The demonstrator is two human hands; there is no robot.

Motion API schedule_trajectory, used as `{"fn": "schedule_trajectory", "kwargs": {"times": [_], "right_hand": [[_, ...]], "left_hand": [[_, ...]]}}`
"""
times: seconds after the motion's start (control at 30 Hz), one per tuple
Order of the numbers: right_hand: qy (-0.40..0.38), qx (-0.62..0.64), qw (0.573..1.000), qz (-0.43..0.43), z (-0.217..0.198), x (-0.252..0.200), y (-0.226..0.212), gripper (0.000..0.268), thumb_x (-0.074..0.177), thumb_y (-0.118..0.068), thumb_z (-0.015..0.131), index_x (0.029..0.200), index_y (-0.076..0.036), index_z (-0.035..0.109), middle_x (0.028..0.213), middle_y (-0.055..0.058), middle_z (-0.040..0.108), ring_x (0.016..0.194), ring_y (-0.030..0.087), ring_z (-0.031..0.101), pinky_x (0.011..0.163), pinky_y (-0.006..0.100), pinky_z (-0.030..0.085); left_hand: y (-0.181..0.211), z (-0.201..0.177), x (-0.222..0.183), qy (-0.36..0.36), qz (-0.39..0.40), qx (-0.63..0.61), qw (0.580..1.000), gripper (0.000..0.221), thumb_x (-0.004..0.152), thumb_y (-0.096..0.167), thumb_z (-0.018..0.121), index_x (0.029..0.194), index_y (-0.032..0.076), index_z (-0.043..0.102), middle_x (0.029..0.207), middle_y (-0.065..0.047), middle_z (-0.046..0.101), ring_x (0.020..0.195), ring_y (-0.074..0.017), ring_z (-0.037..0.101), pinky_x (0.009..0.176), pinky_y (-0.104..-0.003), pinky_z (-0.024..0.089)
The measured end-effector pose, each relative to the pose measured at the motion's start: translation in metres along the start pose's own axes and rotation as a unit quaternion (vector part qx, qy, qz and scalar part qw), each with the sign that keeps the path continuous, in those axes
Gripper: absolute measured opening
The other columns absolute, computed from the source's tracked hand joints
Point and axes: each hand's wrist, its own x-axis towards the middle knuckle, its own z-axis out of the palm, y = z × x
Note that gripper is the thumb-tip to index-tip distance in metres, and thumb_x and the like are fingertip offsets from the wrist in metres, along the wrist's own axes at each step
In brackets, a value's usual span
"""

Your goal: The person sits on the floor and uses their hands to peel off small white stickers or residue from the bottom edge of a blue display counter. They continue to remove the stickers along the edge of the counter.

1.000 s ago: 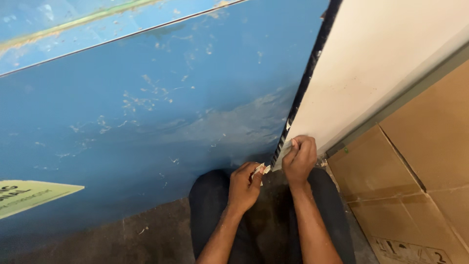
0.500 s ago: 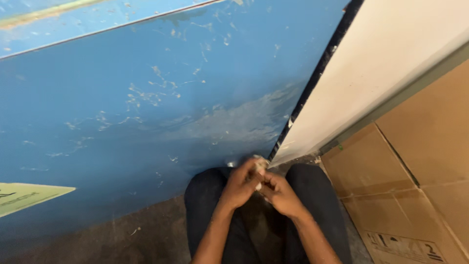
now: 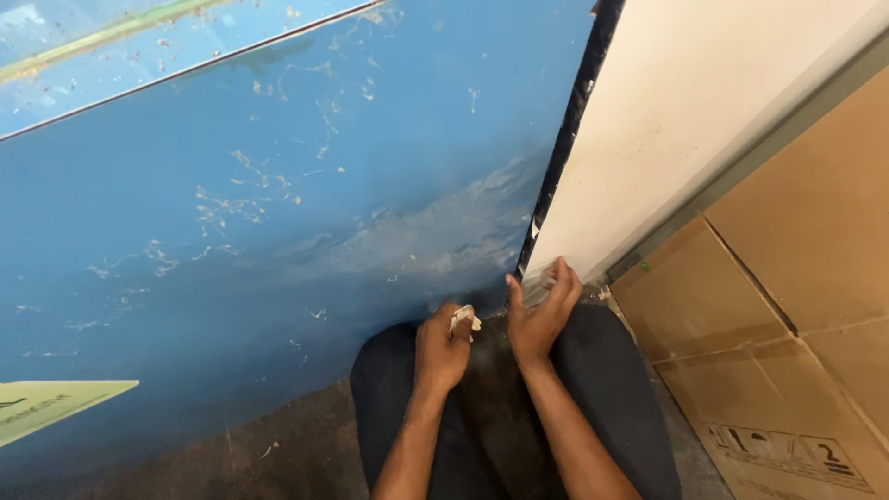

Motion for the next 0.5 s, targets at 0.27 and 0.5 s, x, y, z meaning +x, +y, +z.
{"fn": "schedule_trajectory", "kwargs": {"times": [0.27, 0.5], "right_hand": [[0.04, -0.036, 0.998, -0.019, 0.023, -0.009, 0.024, 0.041, 0.099, -0.008, 0.074, 0.131, 0.006, 0.052, 0.118, 0.017, 0.051, 0.107, 0.029, 0.056, 0.097, 0.041, 0.047], [0.039, 0.006, 0.995, -0.096, 0.018, -0.006, 0.03, 0.016, 0.102, -0.013, 0.068, 0.107, -0.004, 0.055, 0.112, 0.013, 0.055, 0.109, 0.031, 0.057, 0.102, 0.042, 0.047]], "left_hand": [[0.004, 0.0, 0.0, -0.018, 0.014, 0.007, 1.0, 0.016, 0.094, 0.019, 0.064, 0.092, 0.004, 0.069, 0.071, -0.013, 0.072, 0.064, -0.0283, 0.072, 0.059, -0.039, 0.052], [0.007, 0.0, -0.001, -0.025, 0.022, 0.011, 0.999, 0.016, 0.095, 0.019, 0.064, 0.092, 0.004, 0.069, 0.07, -0.013, 0.072, 0.062, -0.0271, 0.072, 0.058, -0.039, 0.052]]}}
